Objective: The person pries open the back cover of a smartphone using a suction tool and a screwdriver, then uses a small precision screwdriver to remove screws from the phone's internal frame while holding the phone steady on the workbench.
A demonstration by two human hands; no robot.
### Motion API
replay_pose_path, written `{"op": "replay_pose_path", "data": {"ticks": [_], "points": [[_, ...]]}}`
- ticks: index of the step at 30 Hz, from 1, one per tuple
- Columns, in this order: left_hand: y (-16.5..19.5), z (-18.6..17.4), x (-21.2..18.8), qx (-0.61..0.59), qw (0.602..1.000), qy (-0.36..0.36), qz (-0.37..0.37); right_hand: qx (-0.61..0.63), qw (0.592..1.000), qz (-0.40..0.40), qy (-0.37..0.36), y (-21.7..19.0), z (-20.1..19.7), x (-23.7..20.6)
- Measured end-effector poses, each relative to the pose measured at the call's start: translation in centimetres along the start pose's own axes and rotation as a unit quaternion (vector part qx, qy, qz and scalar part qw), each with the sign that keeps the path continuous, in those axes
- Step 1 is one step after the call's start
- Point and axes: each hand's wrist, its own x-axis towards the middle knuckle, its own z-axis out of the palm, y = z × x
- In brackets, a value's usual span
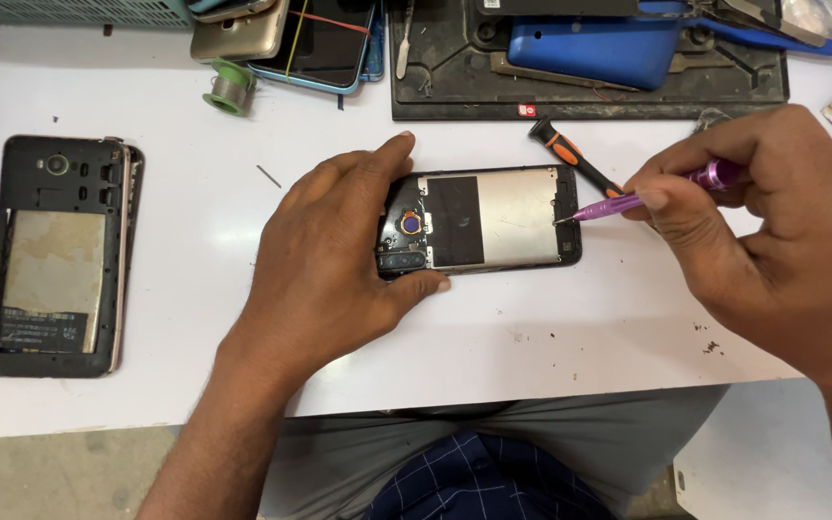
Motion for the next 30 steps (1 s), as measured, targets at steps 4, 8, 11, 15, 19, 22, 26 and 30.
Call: {"op": "replay_pose_path", "data": {"ticks": [4,8,11,15,19,22,26,30], "points": [[0.1,0.0,0.0,0.015,1.000,0.011,0.017,-0.027,0.999,0.002,-0.021,0.2,-0.3,0.0],[0.0,0.0,0.0,0.016,1.000,0.007,0.011,-0.031,0.999,0.008,-0.016,0.4,0.0,0.0],[0.0,0.1,0.0,0.016,1.000,0.007,0.008,0.037,0.999,0.005,-0.005,0.3,0.1,0.1],[0.0,0.1,0.0,0.017,1.000,0.002,0.001,0.017,1.000,-0.005,-0.010,0.4,0.0,0.1],[0.0,0.1,0.0,0.016,1.000,0.004,0.008,0.027,1.000,0.001,-0.013,0.7,0.1,0.0],[0.0,0.1,0.0,0.015,1.000,0.004,0.007,0.046,0.999,0.004,-0.009,1.0,0.1,-0.1],[0.0,0.2,0.0,0.014,1.000,0.003,0.002,0.066,0.998,0.004,-0.013,1.3,0.2,0.0],[0.0,0.1,-0.1,0.017,1.000,0.007,0.010,0.051,0.999,0.002,-0.010,0.8,0.1,0.4]]}}
